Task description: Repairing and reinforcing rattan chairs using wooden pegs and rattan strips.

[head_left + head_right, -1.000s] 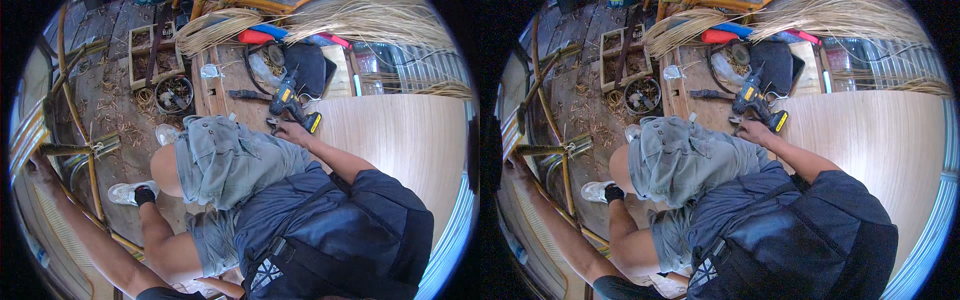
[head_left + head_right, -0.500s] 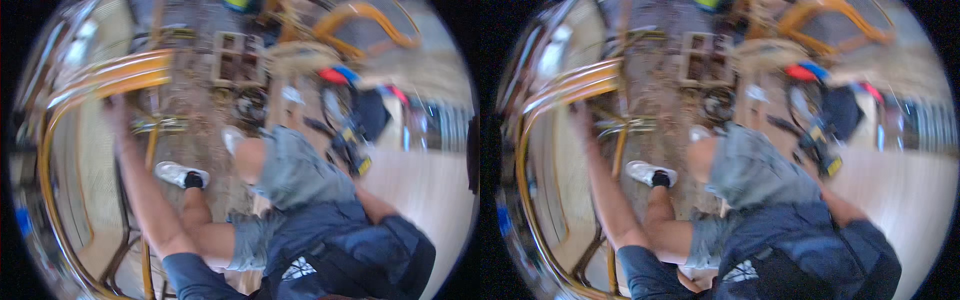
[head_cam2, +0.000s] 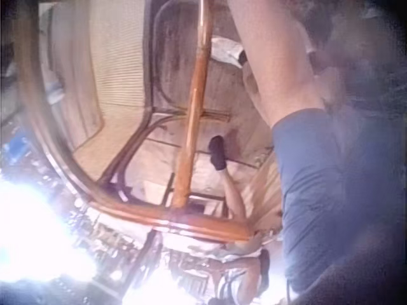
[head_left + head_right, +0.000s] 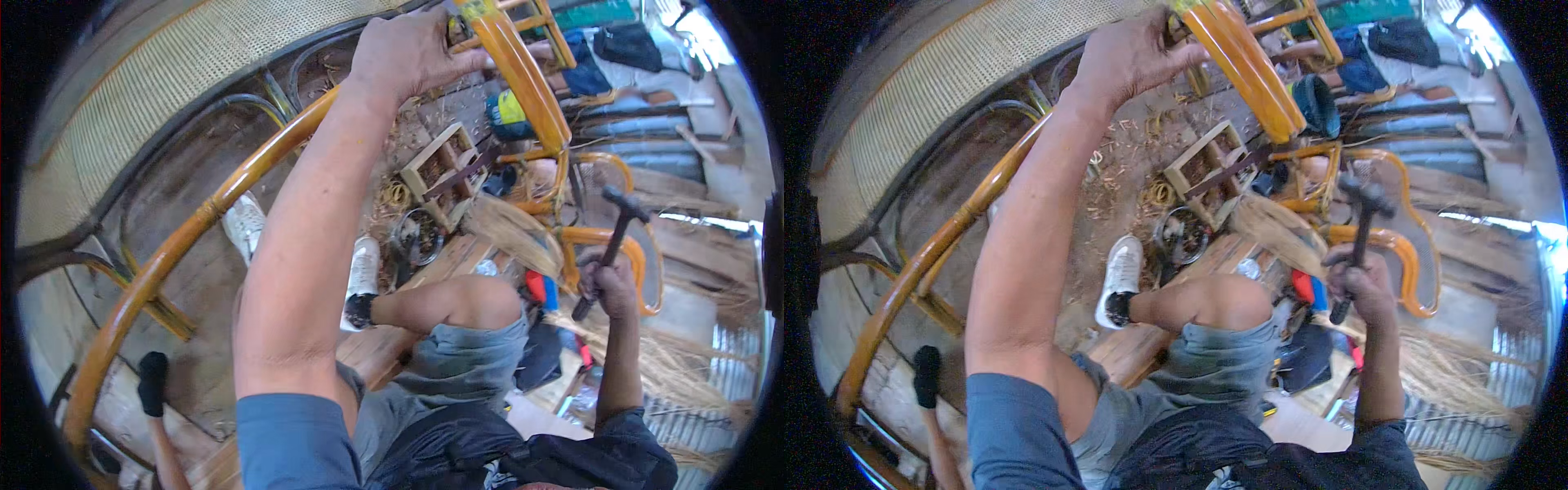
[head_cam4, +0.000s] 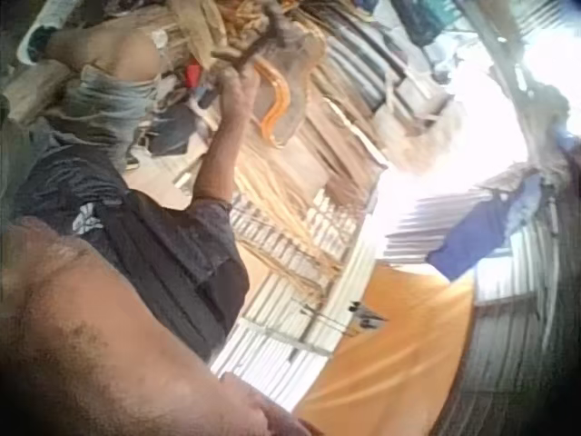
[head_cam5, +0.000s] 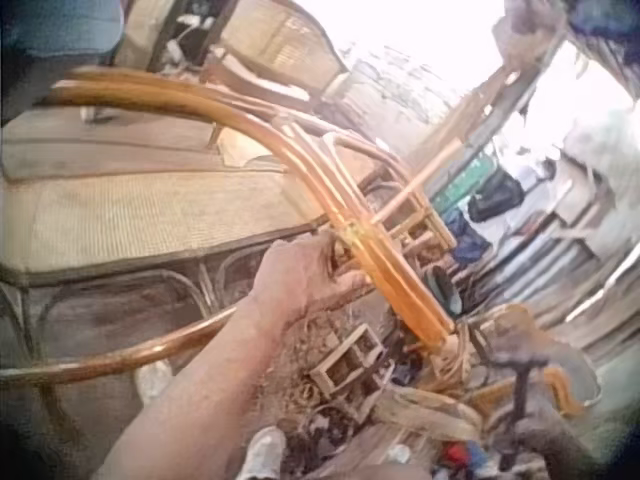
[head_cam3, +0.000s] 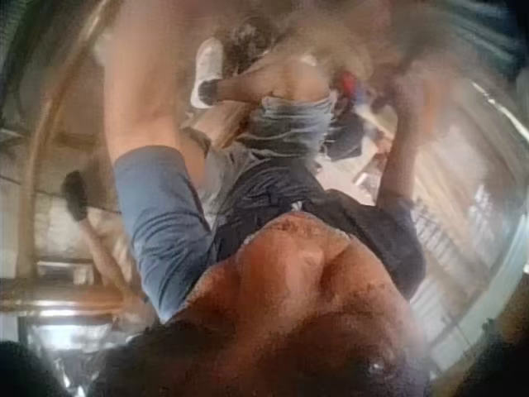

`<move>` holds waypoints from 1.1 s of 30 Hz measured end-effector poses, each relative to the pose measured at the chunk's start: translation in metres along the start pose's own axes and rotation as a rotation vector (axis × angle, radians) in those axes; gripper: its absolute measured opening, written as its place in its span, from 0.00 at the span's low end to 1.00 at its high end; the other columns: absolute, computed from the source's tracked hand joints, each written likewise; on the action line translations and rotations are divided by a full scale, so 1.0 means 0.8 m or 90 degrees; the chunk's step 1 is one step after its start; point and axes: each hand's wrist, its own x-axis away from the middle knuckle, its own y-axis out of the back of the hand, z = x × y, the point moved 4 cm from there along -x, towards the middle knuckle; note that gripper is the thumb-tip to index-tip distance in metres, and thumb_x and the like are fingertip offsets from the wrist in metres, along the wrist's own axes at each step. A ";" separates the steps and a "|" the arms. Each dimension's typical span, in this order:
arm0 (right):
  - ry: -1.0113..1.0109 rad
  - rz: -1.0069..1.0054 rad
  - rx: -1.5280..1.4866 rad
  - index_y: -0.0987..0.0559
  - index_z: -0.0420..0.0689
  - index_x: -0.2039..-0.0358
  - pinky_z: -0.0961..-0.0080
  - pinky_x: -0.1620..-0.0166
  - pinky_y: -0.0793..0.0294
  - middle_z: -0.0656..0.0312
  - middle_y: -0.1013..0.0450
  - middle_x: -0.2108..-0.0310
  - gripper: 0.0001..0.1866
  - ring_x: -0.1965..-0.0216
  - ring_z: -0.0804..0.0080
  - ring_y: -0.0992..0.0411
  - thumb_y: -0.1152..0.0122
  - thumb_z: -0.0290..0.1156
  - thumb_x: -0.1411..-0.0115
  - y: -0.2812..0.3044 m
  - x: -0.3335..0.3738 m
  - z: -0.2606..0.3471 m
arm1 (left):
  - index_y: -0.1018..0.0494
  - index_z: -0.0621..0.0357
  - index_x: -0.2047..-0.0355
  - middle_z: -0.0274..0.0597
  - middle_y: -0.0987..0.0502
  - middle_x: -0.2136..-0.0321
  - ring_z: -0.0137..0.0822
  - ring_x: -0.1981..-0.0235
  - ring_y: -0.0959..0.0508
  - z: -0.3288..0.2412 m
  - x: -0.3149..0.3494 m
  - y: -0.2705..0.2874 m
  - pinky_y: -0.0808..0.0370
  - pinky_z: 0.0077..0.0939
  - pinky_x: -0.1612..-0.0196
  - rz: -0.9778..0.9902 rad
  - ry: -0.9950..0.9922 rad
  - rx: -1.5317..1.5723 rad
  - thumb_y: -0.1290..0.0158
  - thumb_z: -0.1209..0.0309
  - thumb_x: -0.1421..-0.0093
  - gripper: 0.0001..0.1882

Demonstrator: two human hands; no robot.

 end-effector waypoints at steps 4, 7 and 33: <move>0.118 -0.125 0.170 0.31 0.36 0.58 0.83 0.77 0.35 0.64 0.34 0.79 0.20 0.81 0.79 0.35 0.44 0.34 0.48 -0.027 -0.035 0.098 | 0.28 0.53 0.65 0.46 0.22 0.72 0.43 0.67 0.22 0.024 -0.003 -0.023 0.27 0.37 0.63 -0.131 -0.017 -0.045 0.52 0.35 0.54 0.33; 0.308 -0.192 0.163 0.37 0.39 0.51 0.81 0.76 0.34 0.64 0.36 0.76 0.23 0.79 0.78 0.35 0.45 0.30 0.47 -0.049 -0.046 0.180 | 0.30 0.58 0.62 0.51 0.23 0.76 0.50 0.71 0.23 0.036 0.003 -0.029 0.26 0.40 0.66 -0.127 -0.044 -0.038 0.56 0.33 0.54 0.38; 0.268 -0.302 0.309 0.33 0.43 0.67 0.88 0.88 0.45 0.69 0.41 0.84 0.12 0.90 0.84 0.42 0.55 0.39 0.38 -0.051 -0.065 0.265 | 0.30 0.55 0.60 0.50 0.23 0.69 0.44 0.64 0.22 0.024 -0.006 -0.027 0.28 0.38 0.61 -0.030 -0.002 -0.047 0.56 0.36 0.52 0.35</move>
